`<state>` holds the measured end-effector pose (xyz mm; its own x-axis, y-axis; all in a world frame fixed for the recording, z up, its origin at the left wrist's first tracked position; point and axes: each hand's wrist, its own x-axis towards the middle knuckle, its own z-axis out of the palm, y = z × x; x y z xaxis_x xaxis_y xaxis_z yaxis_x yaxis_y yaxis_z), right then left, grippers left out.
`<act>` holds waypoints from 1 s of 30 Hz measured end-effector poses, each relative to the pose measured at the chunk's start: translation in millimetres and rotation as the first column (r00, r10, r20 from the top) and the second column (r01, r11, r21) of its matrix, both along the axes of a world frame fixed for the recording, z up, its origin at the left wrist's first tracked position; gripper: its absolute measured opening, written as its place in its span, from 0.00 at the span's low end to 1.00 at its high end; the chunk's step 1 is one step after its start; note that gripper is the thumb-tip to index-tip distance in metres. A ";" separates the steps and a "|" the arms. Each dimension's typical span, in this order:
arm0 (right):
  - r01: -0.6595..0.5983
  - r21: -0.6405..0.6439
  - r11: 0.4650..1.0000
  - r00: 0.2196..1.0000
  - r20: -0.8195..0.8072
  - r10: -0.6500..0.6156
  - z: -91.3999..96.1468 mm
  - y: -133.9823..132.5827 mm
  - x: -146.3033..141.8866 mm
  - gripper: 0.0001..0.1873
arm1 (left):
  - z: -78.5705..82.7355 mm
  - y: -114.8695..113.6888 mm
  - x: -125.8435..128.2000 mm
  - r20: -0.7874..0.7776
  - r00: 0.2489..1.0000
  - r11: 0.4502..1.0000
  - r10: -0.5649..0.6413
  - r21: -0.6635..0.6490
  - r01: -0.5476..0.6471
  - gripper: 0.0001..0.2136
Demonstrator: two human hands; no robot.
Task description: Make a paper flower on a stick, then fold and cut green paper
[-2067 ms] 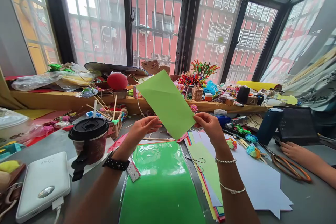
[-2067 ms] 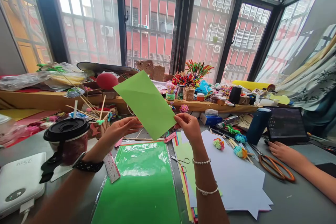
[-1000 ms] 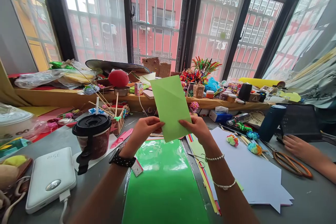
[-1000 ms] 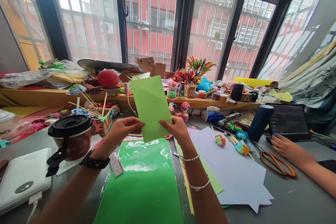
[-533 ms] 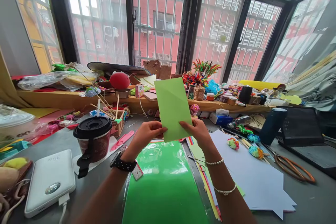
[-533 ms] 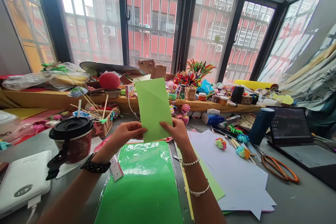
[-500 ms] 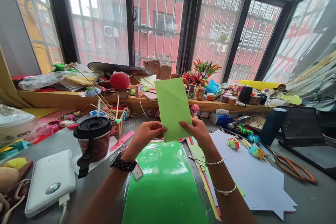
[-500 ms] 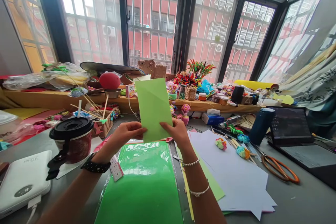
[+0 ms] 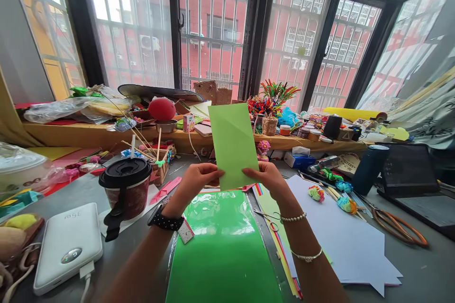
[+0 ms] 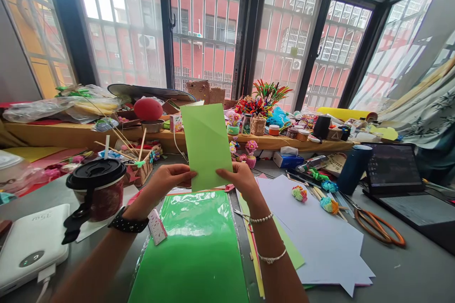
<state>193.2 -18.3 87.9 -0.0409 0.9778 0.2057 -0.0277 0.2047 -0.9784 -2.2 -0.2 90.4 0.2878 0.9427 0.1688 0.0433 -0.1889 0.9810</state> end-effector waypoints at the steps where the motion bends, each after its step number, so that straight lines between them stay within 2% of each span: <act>1: -0.003 0.003 1.000 1.000 -0.005 0.003 -0.7 0.3 -0.5 0.16 | 0.3 -0.1 -0.3 0.002 1.000 1.000 -0.005 -0.002 0.005 0.10; 7: 0.020 0.011 1.000 0.999 -0.029 -0.020 -0.7 -0.1 -3.8 0.15 | 5.4 -5.0 -1.5 0.017 0.999 1.000 -0.029 0.000 0.029 0.10; 12: 0.038 0.024 0.999 0.997 -0.068 -0.036 -0.1 -0.3 -4.8 0.15 | 7.5 -9.8 0.7 -0.084 0.989 0.992 -0.122 0.026 0.125 0.11; 18: -0.007 0.006 1.000 1.000 -0.018 0.007 -0.5 0.9 3.7 0.16 | 5.0 -3.4 -1.4 -0.132 0.991 0.997 -0.014 0.067 0.023 0.09; 22: 0.012 -0.051 0.999 0.999 0.041 -0.010 2.6 -1.5 11.3 0.15 | 4.1 0.0 -4.9 -0.101 0.995 0.999 -0.002 0.034 0.005 0.09; 30: 0.028 -0.056 0.998 1.000 0.006 -0.028 2.5 -0.8 11.9 0.13 | 3.5 -0.2 -4.9 -0.083 0.997 1.000 -0.001 0.011 0.002 0.08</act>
